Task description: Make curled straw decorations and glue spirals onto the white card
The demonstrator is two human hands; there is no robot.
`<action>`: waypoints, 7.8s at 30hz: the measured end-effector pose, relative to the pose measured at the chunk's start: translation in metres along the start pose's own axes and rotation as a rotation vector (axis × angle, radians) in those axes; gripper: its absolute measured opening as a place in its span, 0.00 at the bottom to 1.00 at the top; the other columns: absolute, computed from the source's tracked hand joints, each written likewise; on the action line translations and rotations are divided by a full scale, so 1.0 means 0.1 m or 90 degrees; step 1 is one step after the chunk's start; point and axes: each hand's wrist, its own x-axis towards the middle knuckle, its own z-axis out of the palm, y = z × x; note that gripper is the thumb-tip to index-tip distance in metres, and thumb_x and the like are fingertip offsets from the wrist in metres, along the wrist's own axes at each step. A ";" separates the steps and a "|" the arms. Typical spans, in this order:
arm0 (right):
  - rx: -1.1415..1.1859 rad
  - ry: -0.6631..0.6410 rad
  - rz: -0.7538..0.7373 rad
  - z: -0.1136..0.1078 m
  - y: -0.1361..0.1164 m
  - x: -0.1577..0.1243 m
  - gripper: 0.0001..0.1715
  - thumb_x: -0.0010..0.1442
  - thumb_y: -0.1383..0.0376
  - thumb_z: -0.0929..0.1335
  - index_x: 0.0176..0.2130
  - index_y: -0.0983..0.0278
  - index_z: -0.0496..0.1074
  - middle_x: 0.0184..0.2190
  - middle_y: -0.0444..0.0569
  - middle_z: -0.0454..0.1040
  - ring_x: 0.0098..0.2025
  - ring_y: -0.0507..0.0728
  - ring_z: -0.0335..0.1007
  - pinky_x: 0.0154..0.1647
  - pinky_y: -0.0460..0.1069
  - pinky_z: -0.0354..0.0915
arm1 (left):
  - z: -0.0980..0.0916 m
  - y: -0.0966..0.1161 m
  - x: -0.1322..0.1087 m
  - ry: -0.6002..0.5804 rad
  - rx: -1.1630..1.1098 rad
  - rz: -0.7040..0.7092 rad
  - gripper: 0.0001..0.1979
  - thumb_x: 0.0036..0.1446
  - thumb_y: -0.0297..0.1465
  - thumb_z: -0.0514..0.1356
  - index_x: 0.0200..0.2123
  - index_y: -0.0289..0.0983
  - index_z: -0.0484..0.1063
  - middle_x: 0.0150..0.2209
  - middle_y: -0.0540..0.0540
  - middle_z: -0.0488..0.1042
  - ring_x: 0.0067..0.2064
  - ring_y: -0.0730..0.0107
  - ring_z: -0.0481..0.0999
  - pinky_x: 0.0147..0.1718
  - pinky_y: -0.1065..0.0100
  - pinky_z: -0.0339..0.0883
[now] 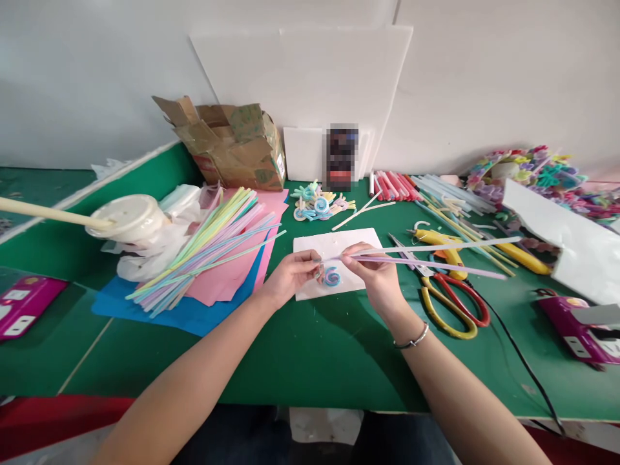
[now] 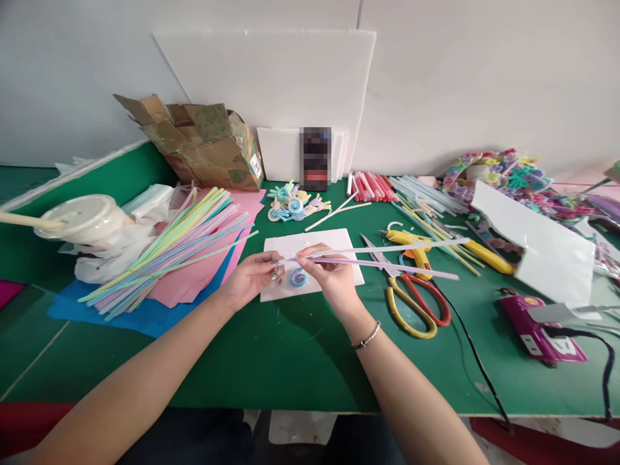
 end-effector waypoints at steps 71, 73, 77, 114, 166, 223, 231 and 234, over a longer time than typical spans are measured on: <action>0.036 0.112 0.113 -0.07 0.00 0.05 0.09 0.40 0.62 0.76 0.25 0.61 0.76 0.28 0.44 0.76 0.34 0.54 0.70 0.40 0.51 0.65 | 0.00 -0.08 -0.02 0.120 0.562 0.281 0.17 0.49 0.35 0.65 0.44 0.40 0.70 0.44 0.44 0.74 0.48 0.60 0.72 0.48 0.61 0.62; 0.040 0.106 0.120 -0.06 0.00 0.05 0.09 0.40 0.62 0.76 0.25 0.61 0.76 0.28 0.44 0.76 0.34 0.55 0.70 0.40 0.51 0.65 | -0.01 -0.11 -0.04 0.133 0.688 0.362 0.17 0.51 0.35 0.64 0.45 0.41 0.70 0.46 0.43 0.74 0.49 0.58 0.71 0.50 0.58 0.62; 0.048 0.089 0.150 -0.04 0.00 0.05 0.10 0.39 0.61 0.76 0.25 0.61 0.76 0.29 0.45 0.77 0.35 0.56 0.71 0.38 0.51 0.65 | -0.07 -0.05 -0.08 0.155 0.813 0.435 0.07 0.57 0.35 0.59 0.39 0.42 0.73 0.40 0.43 0.77 0.45 0.60 0.74 0.47 0.59 0.64; 0.068 0.196 0.125 -0.10 0.05 0.09 0.07 0.41 0.63 0.76 0.25 0.61 0.77 0.29 0.44 0.76 0.31 0.51 0.65 0.33 0.48 0.61 | -0.08 -0.10 -0.02 0.156 0.694 0.444 0.19 0.54 0.35 0.63 0.48 0.39 0.64 0.42 0.44 0.74 0.44 0.64 0.74 0.43 0.63 0.66; -0.023 0.191 -0.004 -0.06 -0.02 0.03 0.03 0.46 0.63 0.73 0.26 0.59 0.77 0.31 0.44 0.78 0.35 0.55 0.70 0.38 0.51 0.64 | -0.13 -0.04 0.05 0.094 0.288 0.065 0.08 0.53 0.34 0.60 0.33 0.36 0.68 0.34 0.44 0.75 0.37 0.65 0.76 0.38 0.62 0.71; 0.085 0.185 0.158 -0.09 0.01 0.08 0.06 0.39 0.63 0.76 0.22 0.61 0.77 0.30 0.45 0.75 0.31 0.51 0.63 0.32 0.48 0.59 | -0.15 -0.10 -0.02 0.180 0.853 0.672 0.05 0.58 0.24 0.58 0.38 0.37 0.69 0.34 0.48 0.78 0.36 0.73 0.78 0.36 0.73 0.71; 0.119 0.186 0.196 -0.10 0.02 0.09 0.08 0.36 0.63 0.76 0.21 0.62 0.76 0.30 0.46 0.75 0.31 0.50 0.63 0.31 0.47 0.59 | -0.16 0.02 -0.06 0.148 0.938 0.822 0.12 0.55 0.20 0.59 0.43 0.36 0.69 0.37 0.45 0.79 0.39 0.71 0.78 0.40 0.70 0.72; 0.119 0.197 0.193 -0.12 0.04 0.10 0.08 0.37 0.63 0.76 0.21 0.62 0.77 0.30 0.45 0.75 0.30 0.50 0.62 0.31 0.47 0.59 | -0.13 0.05 -0.07 0.148 0.954 0.851 0.11 0.55 0.21 0.60 0.42 0.36 0.69 0.35 0.46 0.79 0.37 0.71 0.78 0.38 0.70 0.73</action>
